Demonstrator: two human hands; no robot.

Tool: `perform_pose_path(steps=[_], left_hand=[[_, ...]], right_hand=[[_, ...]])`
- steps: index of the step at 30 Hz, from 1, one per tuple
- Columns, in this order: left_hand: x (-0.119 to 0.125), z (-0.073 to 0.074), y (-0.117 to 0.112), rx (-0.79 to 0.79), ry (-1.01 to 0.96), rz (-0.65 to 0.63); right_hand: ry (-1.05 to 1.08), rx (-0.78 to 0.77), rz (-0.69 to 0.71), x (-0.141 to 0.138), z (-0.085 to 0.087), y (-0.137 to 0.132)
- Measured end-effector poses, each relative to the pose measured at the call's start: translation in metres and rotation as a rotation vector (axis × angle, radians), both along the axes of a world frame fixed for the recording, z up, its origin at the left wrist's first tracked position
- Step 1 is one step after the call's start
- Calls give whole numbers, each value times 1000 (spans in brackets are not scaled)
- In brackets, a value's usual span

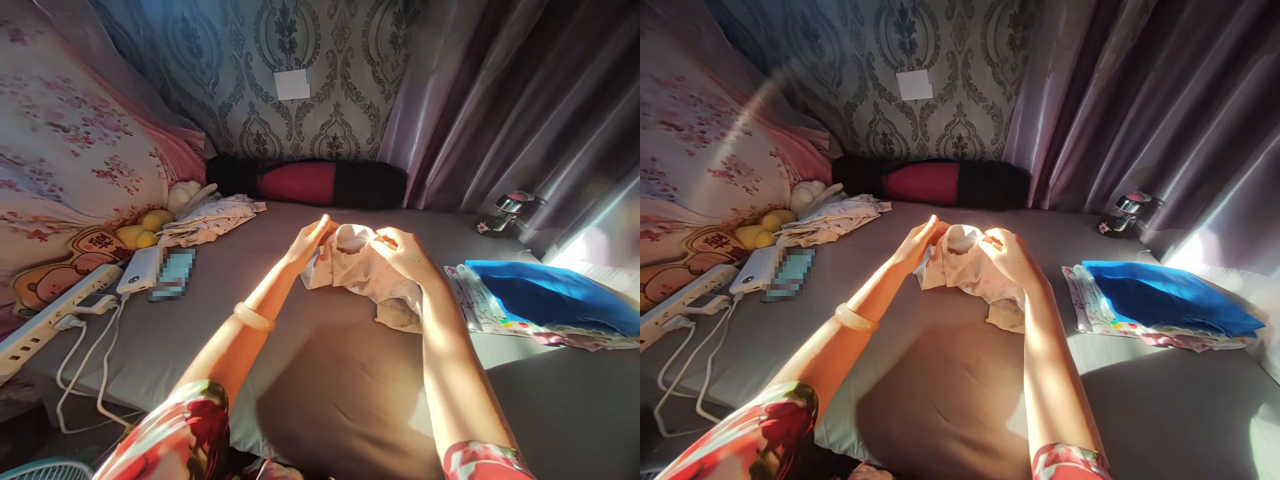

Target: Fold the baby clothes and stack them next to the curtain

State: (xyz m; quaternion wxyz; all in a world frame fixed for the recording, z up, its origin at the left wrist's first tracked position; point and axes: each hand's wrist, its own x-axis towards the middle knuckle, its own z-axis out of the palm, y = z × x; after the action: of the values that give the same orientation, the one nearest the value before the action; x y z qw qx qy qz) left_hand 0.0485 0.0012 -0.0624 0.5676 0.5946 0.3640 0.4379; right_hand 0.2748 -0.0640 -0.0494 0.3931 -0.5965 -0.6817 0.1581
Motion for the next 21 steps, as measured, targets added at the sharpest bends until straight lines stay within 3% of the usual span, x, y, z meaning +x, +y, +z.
perform_pose_path(steps=[4,11,15,21], left_hand=[[-11,-9,-1,74,63,89],[-17,-32,-8,151,222,53],[-9,-30,-15,231,331,35],[5,-22,-22,273,444,135]], right_hand=[[-102,-12,-74,13,3,2],[-20,22,-76,33,-6,7],[40,-28,-76,38,-5,7],[64,-54,-96,37,-1,4]])
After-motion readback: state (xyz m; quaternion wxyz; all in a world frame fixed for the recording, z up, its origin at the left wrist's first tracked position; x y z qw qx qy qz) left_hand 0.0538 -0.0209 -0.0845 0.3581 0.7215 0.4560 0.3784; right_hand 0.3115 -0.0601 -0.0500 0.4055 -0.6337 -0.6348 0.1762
